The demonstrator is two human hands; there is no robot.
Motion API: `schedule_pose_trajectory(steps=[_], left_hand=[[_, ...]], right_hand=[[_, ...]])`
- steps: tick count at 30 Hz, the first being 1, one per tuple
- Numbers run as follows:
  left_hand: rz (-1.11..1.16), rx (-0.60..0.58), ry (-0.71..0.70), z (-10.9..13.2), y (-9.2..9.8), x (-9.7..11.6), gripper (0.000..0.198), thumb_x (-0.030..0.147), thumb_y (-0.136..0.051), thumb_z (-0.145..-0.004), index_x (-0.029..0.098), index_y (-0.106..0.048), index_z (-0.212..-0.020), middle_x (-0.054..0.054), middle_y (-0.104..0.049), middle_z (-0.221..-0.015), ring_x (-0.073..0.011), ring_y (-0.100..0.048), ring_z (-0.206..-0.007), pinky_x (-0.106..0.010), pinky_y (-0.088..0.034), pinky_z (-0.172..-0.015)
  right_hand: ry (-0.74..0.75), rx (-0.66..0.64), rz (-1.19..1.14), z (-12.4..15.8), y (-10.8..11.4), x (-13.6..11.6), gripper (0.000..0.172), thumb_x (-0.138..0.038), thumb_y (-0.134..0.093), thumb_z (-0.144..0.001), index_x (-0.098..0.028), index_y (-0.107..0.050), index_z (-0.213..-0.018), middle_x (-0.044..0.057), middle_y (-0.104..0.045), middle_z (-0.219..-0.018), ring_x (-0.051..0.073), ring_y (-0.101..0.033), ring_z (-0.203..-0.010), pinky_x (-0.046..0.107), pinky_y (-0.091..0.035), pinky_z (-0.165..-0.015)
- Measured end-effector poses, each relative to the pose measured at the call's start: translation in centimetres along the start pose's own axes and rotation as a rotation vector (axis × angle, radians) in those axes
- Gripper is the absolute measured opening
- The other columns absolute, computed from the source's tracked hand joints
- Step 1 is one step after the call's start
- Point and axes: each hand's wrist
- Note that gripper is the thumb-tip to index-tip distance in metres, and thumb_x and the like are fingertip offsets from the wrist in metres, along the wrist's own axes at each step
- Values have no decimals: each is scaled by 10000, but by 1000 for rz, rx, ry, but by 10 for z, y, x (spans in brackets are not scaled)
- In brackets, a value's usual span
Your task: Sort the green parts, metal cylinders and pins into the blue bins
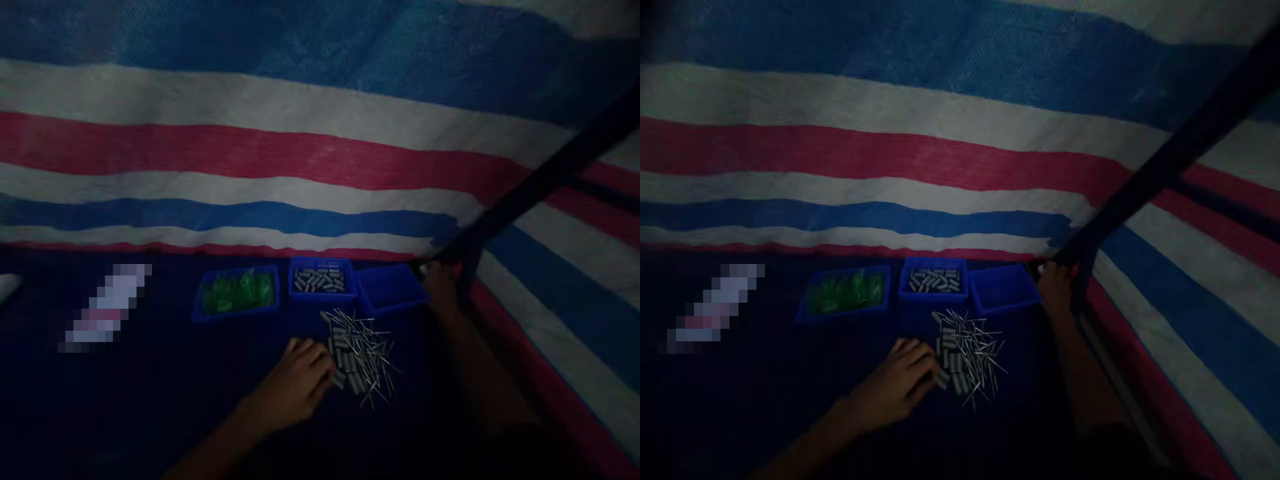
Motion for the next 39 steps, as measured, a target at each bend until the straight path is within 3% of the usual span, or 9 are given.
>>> schedule_pose_trajectory(steps=[6,14,19,22,24,26,30,33,39], left_hand=[[18,25,-24,1,-2,-2,108,239,-431,-872,219,-527,-918,-6,-565,-917,-173,-468,-906,-349,-293,-840],[11,42,-103,2,-4,-3,150,231,-481,-855,251,-543,-991,-3,-569,-959,-174,-473,-928,-358,-292,-864],[43,47,-90,1,-3,-3,138,206,-438,-875,217,-555,-947,-15,-583,-912,-166,-491,-895,-342,-330,-844],[192,101,-52,-2,0,-7,142,221,-425,-883,209,-562,-921,-10,-593,-885,-147,-509,-870,-308,-361,-830],[317,185,25,-4,2,-11,174,241,-400,-893,199,-569,-898,-13,-595,-861,-137,-523,-843,-281,-385,-800],[413,276,130,-7,2,-14,217,265,-378,-896,187,-577,-858,-18,-590,-820,-134,-532,-805,-259,-402,-749],[542,375,262,-9,-1,-17,295,320,-359,-886,162,-555,-734,-12,-568,-719,-130,-530,-699,-241,-408,-673],[604,410,298,-8,-6,-18,343,357,-351,-881,157,-520,-659,1,-546,-655,-120,-510,-621,-230,-400,-610],[677,422,307,-5,-4,-16,373,372,-343,-888,146,-584,-715,-14,-592,-679,-131,-556,-655,-238,-425,-625]], right_hand=[[-60,-4,41,2,8,-12,305,-258,-278,-874,-91,-439,-1072,213,-466,-1060,317,-530,-946,400,-415,-727],[30,-42,-257,8,6,11,548,-471,-491,-761,-79,-420,-1137,208,-448,-1107,285,-510,-971,401,-413,-822],[-50,235,-429,36,21,12,396,-387,-473,-764,-80,-541,-1005,179,-527,-1013,282,-491,-998,422,-387,-869],[-73,427,-520,71,48,-11,273,-332,-451,-792,-112,-581,-887,132,-582,-869,250,-538,-875,420,-416,-810],[54,489,-602,100,69,-39,197,-296,-470,-800,-142,-572,-866,92,-584,-811,215,-551,-792,381,-441,-750],[323,433,-708,133,87,-72,119,-235,-498,-795,-173,-553,-881,62,-579,-800,188,-553,-778,342,-454,-721],[722,45,-776,183,106,-132,338,-225,-554,-770,-176,-496,-1100,88,-580,-978,206,-536,-910,357,-460,-782],[743,-68,-797,196,106,-152,228,-147,-466,-822,-192,-536,-1034,62,-591,-918,178,-549,-862,331,-467,-770],[618,-71,-838,191,99,-154,151,-177,-419,-871,-183,-571,-874,28,-619,-773,145,-586,-716,281,-469,-678]])
Point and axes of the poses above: each hand's wrist, its own z-axis away from the middle knuckle, its own y-axis out of the back of the hand, x = y × z
